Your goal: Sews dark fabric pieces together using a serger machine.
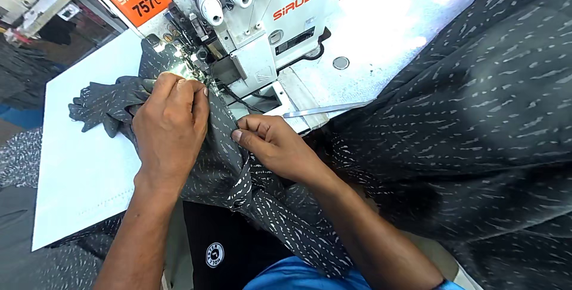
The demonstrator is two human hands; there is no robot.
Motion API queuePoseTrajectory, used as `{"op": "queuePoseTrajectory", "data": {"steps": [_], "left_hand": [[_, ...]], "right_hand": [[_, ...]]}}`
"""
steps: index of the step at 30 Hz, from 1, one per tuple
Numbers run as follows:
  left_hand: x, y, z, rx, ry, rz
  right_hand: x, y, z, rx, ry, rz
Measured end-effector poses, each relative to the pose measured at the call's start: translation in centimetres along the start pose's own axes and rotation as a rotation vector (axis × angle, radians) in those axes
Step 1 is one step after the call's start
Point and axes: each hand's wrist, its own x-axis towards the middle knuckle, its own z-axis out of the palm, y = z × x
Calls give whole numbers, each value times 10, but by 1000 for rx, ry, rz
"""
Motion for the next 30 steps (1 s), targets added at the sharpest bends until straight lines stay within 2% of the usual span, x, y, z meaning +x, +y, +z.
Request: {"op": "queuePoseTrajectory", "data": {"steps": [5, 13, 20, 24, 30], "left_hand": [[1, -1, 12, -99, 51, -52], [-1, -35, 3, -347, -33, 161], [-10, -18, 1, -240, -24, 116], [-11, -26, 4, -289, -8, 137], [-10, -29, 0, -267, -75, 138]], "right_hand": [[-1, 0, 1, 56, -33, -21], [-4, -2, 0, 3, -6, -27], [-7, 0, -10, -99, 52, -126], [-7, 2, -7, -143, 48, -131], [-7, 2, -3, -178, 25, -145]]}}
